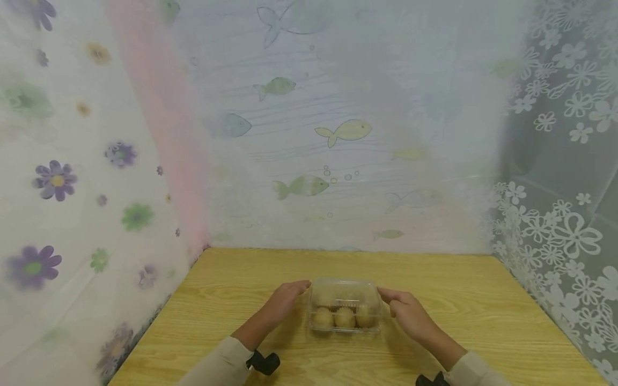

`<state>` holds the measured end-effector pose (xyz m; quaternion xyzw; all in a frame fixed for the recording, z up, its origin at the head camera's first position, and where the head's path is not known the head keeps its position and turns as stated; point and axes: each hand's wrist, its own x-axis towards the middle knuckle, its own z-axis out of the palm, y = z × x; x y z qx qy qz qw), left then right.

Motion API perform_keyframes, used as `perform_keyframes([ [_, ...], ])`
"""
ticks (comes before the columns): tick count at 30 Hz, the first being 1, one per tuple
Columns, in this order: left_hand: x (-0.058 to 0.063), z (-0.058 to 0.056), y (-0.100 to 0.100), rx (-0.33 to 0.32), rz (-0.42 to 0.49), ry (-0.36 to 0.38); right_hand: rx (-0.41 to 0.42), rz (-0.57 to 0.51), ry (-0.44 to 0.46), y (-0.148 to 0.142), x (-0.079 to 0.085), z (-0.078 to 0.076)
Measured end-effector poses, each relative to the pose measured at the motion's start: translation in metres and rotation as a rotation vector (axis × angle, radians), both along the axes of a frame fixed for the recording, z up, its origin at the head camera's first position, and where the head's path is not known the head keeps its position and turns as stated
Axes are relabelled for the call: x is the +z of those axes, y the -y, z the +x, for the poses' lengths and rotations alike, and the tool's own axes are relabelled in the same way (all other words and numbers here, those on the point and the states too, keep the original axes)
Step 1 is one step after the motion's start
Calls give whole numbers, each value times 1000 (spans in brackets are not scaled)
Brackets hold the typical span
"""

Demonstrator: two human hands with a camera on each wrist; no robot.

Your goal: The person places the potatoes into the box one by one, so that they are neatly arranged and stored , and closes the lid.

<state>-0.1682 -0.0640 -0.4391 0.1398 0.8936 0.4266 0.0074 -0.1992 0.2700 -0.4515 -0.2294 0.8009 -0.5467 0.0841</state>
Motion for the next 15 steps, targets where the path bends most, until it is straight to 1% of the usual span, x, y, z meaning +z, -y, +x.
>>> perform_keyframes([
  [3, -2, 0, 0, 3, 34, 27, 13, -6, -1, -1, -1, 2],
  [7, -5, 2, 0, 13, 112, 84, 9, 7, 4, 0, 1, 5],
  [11, -10, 3, 0, 7, 134, 96, -8, 32, 2, 2, 1, 5],
  [15, -13, 4, 2, -7, 127, 84, -7, 46, -24, 3, -3, 5],
])
